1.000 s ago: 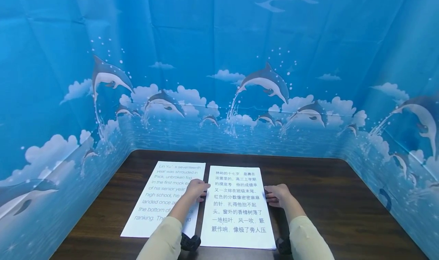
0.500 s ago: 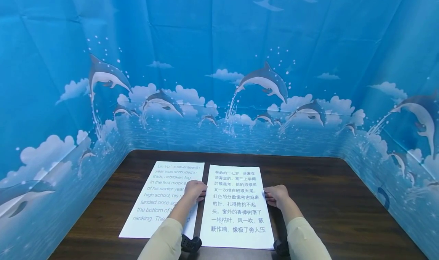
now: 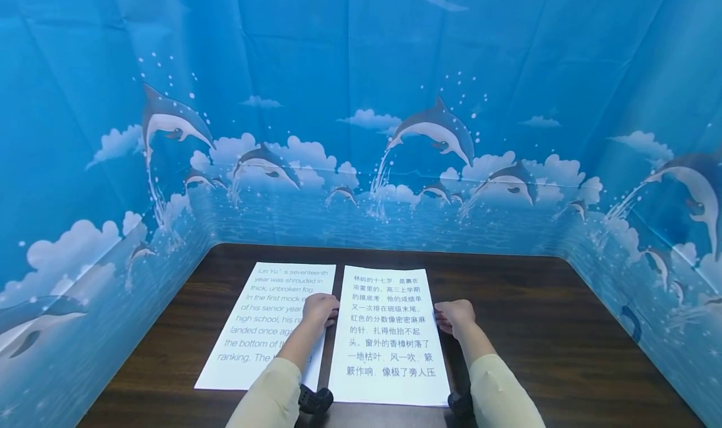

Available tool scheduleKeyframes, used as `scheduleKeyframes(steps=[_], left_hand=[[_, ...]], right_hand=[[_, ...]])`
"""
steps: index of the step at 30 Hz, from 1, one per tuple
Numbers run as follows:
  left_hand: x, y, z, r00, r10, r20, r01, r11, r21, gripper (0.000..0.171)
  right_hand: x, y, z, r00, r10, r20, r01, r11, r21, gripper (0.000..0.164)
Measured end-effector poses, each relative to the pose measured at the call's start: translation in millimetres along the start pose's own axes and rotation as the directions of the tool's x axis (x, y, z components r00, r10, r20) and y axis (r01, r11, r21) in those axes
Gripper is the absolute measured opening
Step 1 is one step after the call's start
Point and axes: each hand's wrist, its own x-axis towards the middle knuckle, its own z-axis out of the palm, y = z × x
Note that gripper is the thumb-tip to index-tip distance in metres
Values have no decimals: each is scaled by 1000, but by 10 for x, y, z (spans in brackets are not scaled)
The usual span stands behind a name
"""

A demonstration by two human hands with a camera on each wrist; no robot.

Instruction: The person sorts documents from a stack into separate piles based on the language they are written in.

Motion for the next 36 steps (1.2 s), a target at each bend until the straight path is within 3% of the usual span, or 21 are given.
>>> scheduleKeyframes(steps=[7,20,27,36], left_hand=[[-11,-4,21,999,-15,34,17,998,-68,39],[-45,-60,68,998,44,54,-49,995,86,32],[-83,-65,91,995,70,75,-77,992,96,32],[-96,-74,93,991,72,109,-85,989,120,42]], right_hand=[[-2,28,39,1000,-6,-5,6,1000,13,28],[-32,-14,66,999,-22,-29,20,997,-81,27],[247,213,115,996,-56,-71,41,980,-194,22],[-69,-14,57,998,-35,-48,25,980,-196,15]])
